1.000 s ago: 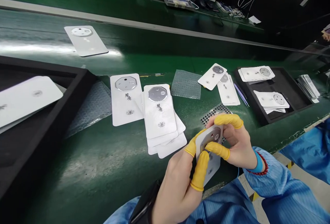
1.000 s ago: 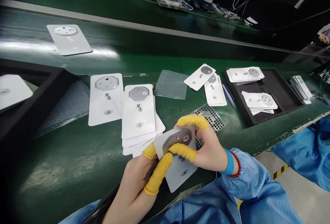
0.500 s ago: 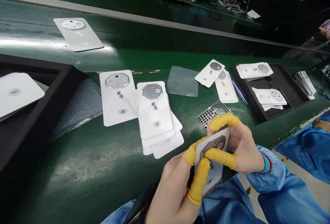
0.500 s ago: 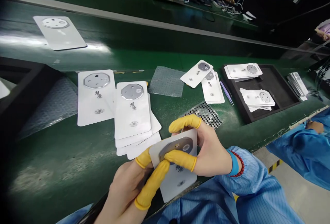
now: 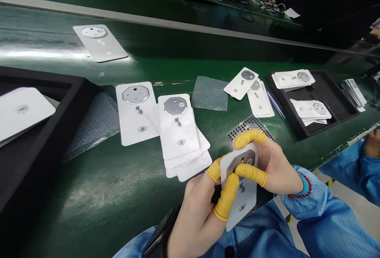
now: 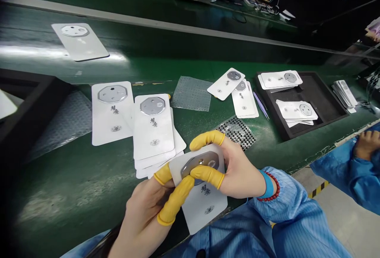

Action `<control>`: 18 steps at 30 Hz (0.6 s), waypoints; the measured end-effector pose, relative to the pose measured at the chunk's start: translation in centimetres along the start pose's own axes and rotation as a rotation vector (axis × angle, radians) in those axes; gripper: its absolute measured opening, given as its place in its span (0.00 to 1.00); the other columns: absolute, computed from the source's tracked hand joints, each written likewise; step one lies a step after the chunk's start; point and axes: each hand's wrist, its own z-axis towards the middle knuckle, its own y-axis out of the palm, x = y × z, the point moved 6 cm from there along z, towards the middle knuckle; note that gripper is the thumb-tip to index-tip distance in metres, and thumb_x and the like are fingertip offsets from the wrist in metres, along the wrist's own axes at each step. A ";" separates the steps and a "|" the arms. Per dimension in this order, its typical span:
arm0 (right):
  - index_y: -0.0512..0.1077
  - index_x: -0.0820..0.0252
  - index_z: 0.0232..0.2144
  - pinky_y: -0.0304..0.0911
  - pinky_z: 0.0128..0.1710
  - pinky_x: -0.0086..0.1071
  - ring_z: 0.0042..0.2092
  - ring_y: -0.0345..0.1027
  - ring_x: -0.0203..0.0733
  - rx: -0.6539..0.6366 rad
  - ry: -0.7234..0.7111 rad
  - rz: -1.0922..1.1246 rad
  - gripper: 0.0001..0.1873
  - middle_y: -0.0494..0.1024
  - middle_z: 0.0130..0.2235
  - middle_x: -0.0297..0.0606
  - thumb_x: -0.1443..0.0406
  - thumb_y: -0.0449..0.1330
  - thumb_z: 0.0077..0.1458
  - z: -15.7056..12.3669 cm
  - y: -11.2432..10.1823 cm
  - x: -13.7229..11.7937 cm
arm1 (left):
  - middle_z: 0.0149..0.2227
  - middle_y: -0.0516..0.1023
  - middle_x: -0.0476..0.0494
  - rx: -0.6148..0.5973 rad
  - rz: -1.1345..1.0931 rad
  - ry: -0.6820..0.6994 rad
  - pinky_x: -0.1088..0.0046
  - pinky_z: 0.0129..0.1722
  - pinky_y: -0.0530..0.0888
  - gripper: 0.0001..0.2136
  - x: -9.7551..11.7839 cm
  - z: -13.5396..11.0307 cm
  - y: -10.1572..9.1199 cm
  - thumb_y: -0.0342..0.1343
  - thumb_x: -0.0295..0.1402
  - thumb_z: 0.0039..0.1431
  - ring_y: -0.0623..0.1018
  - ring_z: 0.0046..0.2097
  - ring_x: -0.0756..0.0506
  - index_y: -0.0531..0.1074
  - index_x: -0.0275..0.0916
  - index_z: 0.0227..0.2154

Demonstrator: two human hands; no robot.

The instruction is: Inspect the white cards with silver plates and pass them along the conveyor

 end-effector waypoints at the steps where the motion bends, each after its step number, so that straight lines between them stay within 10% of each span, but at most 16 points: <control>1: 0.65 0.55 0.44 0.72 0.33 0.26 0.34 0.70 0.33 -0.024 0.001 0.005 0.13 0.71 0.40 0.35 0.61 0.62 0.58 0.0 0.0 0.0 | 0.31 0.81 0.53 -0.008 -0.008 -0.005 0.81 0.29 0.73 0.13 0.0 0.0 0.0 0.53 0.25 0.59 0.78 0.28 0.50 0.73 0.49 0.42; 18: 0.67 0.58 0.49 0.74 0.42 0.31 0.45 0.74 0.39 -0.065 -0.021 0.026 0.20 0.73 0.50 0.41 0.66 0.65 0.55 0.4 -0.4 -0.2 | 0.32 0.78 0.49 -0.094 -0.280 -0.169 0.76 0.31 0.72 0.15 -0.1 0.1 0.0 0.50 0.31 0.65 0.71 0.28 0.49 0.72 0.48 0.53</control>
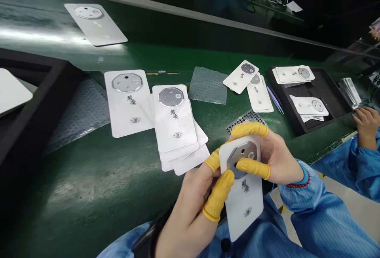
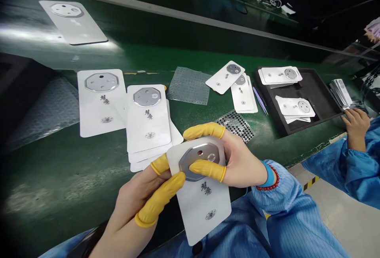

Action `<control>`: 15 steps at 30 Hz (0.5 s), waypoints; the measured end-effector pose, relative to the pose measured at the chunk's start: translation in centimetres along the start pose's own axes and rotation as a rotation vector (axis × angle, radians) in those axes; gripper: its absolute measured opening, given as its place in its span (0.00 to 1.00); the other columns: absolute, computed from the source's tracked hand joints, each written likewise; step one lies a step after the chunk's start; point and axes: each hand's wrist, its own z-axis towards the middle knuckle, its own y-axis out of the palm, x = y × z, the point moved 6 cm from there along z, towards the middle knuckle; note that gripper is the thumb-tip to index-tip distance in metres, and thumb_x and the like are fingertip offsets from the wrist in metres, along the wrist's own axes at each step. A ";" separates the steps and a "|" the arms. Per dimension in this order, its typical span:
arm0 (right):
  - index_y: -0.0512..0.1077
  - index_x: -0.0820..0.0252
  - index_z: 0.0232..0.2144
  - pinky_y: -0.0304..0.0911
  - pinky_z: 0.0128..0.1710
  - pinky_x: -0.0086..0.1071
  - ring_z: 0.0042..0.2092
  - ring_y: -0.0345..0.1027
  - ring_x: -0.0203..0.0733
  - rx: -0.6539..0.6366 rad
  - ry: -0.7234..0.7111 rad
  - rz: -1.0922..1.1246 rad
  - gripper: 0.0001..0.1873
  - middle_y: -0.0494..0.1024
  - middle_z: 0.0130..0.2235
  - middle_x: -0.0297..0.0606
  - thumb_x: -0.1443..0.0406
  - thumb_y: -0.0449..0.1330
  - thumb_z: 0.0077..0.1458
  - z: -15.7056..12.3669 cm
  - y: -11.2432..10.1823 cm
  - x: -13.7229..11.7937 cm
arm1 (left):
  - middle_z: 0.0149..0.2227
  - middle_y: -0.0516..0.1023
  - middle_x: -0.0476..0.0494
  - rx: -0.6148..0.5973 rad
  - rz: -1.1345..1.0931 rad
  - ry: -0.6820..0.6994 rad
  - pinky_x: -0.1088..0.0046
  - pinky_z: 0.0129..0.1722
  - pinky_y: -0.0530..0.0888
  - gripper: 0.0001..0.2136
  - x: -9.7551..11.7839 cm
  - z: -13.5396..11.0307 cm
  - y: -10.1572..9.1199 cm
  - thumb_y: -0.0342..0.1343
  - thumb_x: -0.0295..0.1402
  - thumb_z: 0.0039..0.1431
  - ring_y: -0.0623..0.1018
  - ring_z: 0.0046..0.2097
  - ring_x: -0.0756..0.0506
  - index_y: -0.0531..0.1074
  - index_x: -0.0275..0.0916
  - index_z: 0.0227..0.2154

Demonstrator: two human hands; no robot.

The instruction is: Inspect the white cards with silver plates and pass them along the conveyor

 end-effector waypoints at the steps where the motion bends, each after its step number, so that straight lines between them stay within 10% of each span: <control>1: 0.67 0.58 0.49 0.74 0.43 0.31 0.45 0.73 0.38 0.002 0.003 0.020 0.21 0.73 0.50 0.40 0.67 0.66 0.54 0.0 0.0 0.0 | 0.30 0.77 0.51 -0.013 0.003 0.011 0.77 0.29 0.71 0.15 0.1 0.0 0.1 0.49 0.30 0.65 0.70 0.27 0.50 0.71 0.50 0.52; 15: 0.68 0.56 0.47 0.73 0.41 0.29 0.42 0.73 0.36 0.100 -0.024 -0.046 0.19 0.74 0.45 0.38 0.69 0.66 0.53 -0.3 0.1 -0.4 | 0.25 0.73 0.56 -0.044 0.259 0.120 0.80 0.25 0.68 0.15 0.8 0.1 0.5 0.46 0.23 0.61 0.71 0.24 0.53 0.67 0.45 0.49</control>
